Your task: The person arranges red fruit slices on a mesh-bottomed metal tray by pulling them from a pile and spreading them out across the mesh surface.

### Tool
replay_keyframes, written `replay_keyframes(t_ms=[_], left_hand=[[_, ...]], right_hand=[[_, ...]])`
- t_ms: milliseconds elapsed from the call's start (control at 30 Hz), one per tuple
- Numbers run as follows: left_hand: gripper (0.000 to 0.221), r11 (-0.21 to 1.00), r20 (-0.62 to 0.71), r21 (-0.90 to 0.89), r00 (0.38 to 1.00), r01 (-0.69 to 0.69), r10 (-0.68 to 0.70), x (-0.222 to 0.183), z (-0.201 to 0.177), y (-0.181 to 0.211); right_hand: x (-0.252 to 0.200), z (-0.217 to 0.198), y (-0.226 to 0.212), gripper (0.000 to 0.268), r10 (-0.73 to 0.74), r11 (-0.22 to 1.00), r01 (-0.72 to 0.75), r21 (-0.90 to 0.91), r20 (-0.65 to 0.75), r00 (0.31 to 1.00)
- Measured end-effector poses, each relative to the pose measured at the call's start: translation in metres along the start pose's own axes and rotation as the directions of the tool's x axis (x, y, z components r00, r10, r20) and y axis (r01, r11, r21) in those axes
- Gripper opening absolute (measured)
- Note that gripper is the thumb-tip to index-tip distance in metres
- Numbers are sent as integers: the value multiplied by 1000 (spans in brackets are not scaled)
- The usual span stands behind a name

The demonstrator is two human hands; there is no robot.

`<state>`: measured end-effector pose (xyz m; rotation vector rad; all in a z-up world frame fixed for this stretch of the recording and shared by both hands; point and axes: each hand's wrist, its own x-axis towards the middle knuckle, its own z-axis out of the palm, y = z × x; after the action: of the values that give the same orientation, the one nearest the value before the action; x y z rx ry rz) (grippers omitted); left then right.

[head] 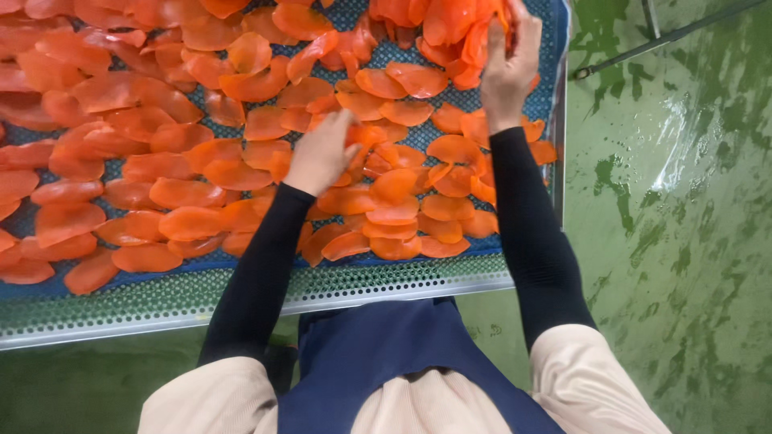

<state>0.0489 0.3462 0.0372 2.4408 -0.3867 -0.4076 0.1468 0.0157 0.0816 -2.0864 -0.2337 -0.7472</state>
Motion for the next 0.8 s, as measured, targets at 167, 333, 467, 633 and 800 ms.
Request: replay_keyframes(t_ms=[167,333,467,633,800], left_hand=[[15,975,-224,150,956,-161,192,-23,6,24],[20,914,-317,-303,933,-270,171,-68,-16,17],[17,852,-395,-447,914,-273,86,-91,11,-4],[12,854,-557,-282,799,-438,227,-104,21,6],[18,740,-720,-340,667,-581,194,-115,11,34]], right_hand=[[-29,84,18,60,-179,903,277,-327,298,938],[-88,64,-89,50,-160,981,193,5,581,798],[-146,46,-116,41,129,759,-596,261,837,531],[-214,42,-94,34,420,100,-932,347,835,356],[-213,28,-78,36,523,-14,-896,445,766,372]])
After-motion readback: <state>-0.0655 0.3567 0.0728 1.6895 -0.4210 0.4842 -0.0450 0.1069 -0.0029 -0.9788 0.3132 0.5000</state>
